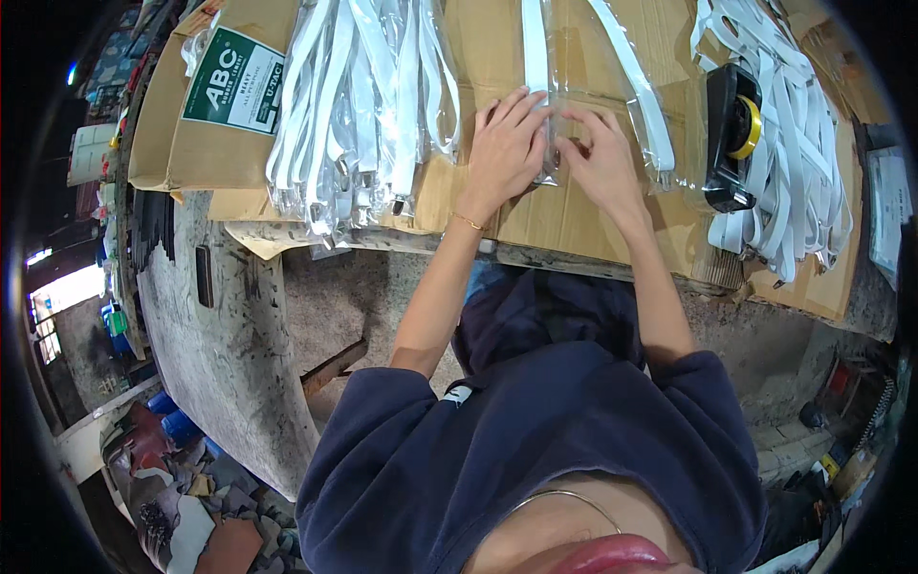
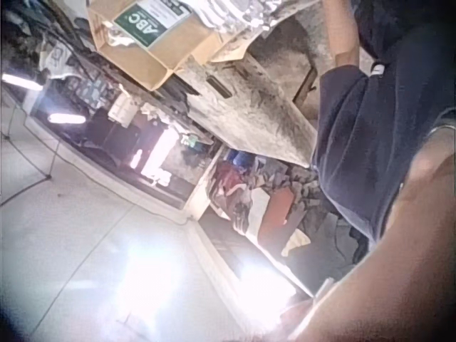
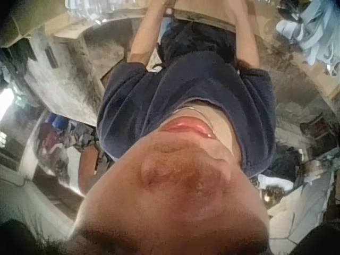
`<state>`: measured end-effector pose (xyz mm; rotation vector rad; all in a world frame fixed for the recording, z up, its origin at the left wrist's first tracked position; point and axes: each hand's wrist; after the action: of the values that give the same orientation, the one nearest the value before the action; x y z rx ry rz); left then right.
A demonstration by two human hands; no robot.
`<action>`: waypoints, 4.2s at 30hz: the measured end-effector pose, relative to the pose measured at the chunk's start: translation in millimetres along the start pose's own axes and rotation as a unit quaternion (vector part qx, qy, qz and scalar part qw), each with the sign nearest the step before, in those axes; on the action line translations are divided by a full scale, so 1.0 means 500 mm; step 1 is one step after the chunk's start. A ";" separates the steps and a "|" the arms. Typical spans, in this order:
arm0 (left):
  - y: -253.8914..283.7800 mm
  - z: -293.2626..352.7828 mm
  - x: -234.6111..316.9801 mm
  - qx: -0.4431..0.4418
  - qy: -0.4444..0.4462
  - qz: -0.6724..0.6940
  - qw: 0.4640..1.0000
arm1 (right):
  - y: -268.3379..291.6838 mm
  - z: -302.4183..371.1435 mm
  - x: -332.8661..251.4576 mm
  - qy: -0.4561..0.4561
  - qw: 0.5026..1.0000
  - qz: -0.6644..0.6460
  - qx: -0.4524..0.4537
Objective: Assembling white elastic straps with metal clips and sliding them into plastic packaging.
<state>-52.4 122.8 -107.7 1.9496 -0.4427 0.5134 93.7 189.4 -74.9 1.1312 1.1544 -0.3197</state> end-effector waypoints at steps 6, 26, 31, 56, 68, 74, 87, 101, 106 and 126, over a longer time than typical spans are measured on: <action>-0.002 -0.002 -0.005 -0.008 -0.002 -0.011 1.000 | 0.184 0.149 -0.030 0.048 0.987 0.055 0.146; 0.002 -0.008 -0.005 -0.005 0.004 -0.002 1.000 | 0.417 0.084 0.052 -0.223 0.970 -0.080 0.047; -0.006 -0.004 -0.005 0.005 -0.005 0.002 1.000 | 0.398 0.133 0.053 -0.227 0.967 -0.088 0.079; -0.002 -0.003 -0.004 -0.001 0.001 -0.013 1.000 | 0.329 0.176 0.027 -0.160 0.960 0.193 0.122; -0.002 0.000 -0.004 0.005 0.008 -0.014 1.000 | 0.326 0.179 0.020 -0.128 0.943 0.282 0.119; -0.005 -0.005 0.006 0.016 0.013 -0.025 0.999 | 0.304 0.207 -0.026 -0.128 0.967 0.147 0.161; -0.003 0.008 0.002 0.022 0.002 -0.014 1.000 | 0.080 -0.104 -0.051 -0.124 0.958 -0.254 -0.041; 0.001 0.007 0.000 0.042 0.007 -0.018 0.999 | -0.001 -0.199 0.016 -0.247 0.866 -0.401 -0.169; 0.002 0.011 0.002 0.025 0.011 -0.020 0.999 | -0.004 -0.197 0.016 -0.237 0.888 -0.357 -0.169; -0.003 0.010 -0.002 0.033 0.007 -0.031 0.999 | -0.059 -0.199 0.019 -0.208 0.956 -0.191 -0.079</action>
<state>-51.6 119.1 -111.0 2.0150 -0.3597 0.5073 21.6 261.8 -95.0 0.6519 0.9923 -0.7167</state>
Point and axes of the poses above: each hand's wrist, its own z-axis away from the middle knuckle, its own y-axis out of the back of the hand, x = y × z, and after that the axes turned 7 degrees about z, right-handed
